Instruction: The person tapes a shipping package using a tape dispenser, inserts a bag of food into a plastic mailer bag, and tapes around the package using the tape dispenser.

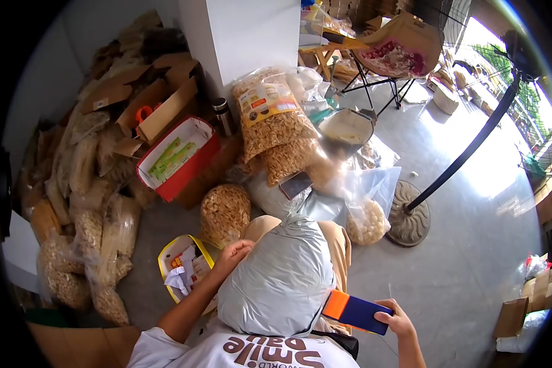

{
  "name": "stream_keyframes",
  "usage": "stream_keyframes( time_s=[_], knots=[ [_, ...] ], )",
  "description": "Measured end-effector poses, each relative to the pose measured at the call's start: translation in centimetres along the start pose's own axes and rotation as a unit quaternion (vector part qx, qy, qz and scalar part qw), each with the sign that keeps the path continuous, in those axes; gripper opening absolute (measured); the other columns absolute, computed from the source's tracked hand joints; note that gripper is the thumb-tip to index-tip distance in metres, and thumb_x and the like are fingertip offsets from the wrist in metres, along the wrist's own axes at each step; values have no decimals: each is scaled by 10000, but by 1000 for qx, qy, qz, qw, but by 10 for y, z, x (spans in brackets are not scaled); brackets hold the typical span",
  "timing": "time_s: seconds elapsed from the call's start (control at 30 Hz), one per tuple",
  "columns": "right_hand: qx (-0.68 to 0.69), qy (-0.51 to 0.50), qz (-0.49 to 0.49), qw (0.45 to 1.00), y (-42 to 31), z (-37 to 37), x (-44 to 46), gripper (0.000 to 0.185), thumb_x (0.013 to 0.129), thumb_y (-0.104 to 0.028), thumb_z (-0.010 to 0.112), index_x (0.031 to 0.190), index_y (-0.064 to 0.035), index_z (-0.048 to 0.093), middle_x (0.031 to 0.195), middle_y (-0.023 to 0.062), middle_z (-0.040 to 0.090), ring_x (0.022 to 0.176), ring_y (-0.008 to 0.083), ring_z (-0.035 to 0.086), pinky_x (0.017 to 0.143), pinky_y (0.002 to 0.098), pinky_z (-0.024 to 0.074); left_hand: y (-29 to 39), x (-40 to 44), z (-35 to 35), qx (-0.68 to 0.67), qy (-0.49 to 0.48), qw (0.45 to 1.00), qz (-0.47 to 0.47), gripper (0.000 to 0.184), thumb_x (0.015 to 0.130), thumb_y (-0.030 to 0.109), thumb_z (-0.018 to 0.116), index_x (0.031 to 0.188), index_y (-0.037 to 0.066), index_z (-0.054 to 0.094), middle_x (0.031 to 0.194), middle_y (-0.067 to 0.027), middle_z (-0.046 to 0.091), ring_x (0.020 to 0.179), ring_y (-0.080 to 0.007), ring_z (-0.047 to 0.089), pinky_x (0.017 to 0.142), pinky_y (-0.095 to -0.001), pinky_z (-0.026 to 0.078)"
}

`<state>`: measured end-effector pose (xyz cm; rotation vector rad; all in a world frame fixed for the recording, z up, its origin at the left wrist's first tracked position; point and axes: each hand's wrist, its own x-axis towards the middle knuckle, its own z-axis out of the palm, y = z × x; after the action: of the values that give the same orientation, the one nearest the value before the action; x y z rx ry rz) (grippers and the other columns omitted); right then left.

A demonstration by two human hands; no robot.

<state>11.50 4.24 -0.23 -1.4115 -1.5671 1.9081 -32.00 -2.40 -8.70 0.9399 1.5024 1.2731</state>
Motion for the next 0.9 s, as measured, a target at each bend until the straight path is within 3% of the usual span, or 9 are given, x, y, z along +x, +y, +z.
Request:
stream_keyframes(
  time_s=[0.07, 0.17, 0.27, 0.4, 0.47, 0.57, 0.63, 0.77, 0.9],
  knots=[
    [56, 73, 9, 996, 23, 2, 5, 611, 622, -347, 719, 1028, 75, 545, 888, 109, 589, 785, 142, 559, 703, 246, 450, -17, -2, 4, -36, 18, 999, -15, 291, 852, 228, 556, 1053, 18, 568, 672, 15, 553, 589, -43, 475, 542, -194, 389],
    [95, 15, 20, 995, 31, -1, 13, 611, 631, -340, 729, 1046, 59, 525, 940, 119, 567, 838, 158, 556, 716, 259, 461, -34, -6, -7, -106, 38, 993, -17, 357, 845, 201, 561, 1165, 47, 520, 688, 9, 562, 596, -44, 478, 556, -192, 399],
    [119, 0, 13, 993, 0, 25, 15, 587, 652, -328, 731, 1040, 61, 523, 952, 120, 561, 854, 159, 552, 728, 261, 463, 4, -13, -39, 86, -66, 990, -87, 357, 835, 170, 573, 1166, 44, 527, 821, -33, 603, 701, -75, 543, 653, -217, 439],
    [134, 57, 32, 989, -61, 66, 25, 586, 717, -336, 716, 1078, 69, 495, 985, 131, 552, 859, 154, 553, 730, 258, 463, 101, -30, -47, 178, 66, 971, 147, 400, 782, 192, 629, 1153, 61, 554, 1122, -142, 561, 1036, -220, 543, 886, -330, 406],
    [107, 9, 57, 993, -103, 79, 36, 598, 751, -347, 696, 1118, 70, 475, 1020, 143, 542, 877, 150, 552, 752, 247, 452, 159, -52, -41, 299, 17, 914, 274, 542, 721, 263, 682, 1197, 62, 520, 1222, -155, 491, 1111, -262, 491, 931, -344, 373],
    [16, 30, 38, 999, -176, 120, 33, 613, 762, -378, 676, 1133, 67, 477, 997, 133, 559, 880, 134, 553, 769, 225, 436, 187, -58, -27, 435, -34, 854, 285, 747, 633, 347, 731, 1270, 80, 447, 1347, -166, 364, 1245, -311, 354, 1015, -390, 277],
    [1, -156, -6, 988, -204, 137, 38, 567, 806, -427, 608, 1083, 61, 522, 915, 105, 584, 854, 117, 558, 752, 213, 426, 159, -41, -35, 418, -40, 869, 264, 803, 609, 343, 749, 1294, 88, 415, 1370, -162, 328, 1265, -312, 319, 1028, -397, 253],
    [-60, -234, -120, 963, -200, 162, 63, 556, 870, -482, 478, 975, 55, 580, 791, 66, 594, 733, 95, 543, 653, 240, 425, 112, -23, -65, 288, -67, 930, 218, 856, 592, 305, 770, 1327, 111, 376, 1395, -150, 295, 1298, -308, 261, 1048, -398, 211],
    [-142, -242, -154, 947, -199, 162, 40, 542, 874, -461, 481, 1019, 55, 561, 795, 63, 598, 733, 101, 536, 653, 232, 422, 96, -26, -76, 235, -62, 949, 198, 854, 609, 275, 761, 1344, 120, 354, 1409, -140, 278, 1293, -285, 276, 1045, -365, 220]
  ],
)
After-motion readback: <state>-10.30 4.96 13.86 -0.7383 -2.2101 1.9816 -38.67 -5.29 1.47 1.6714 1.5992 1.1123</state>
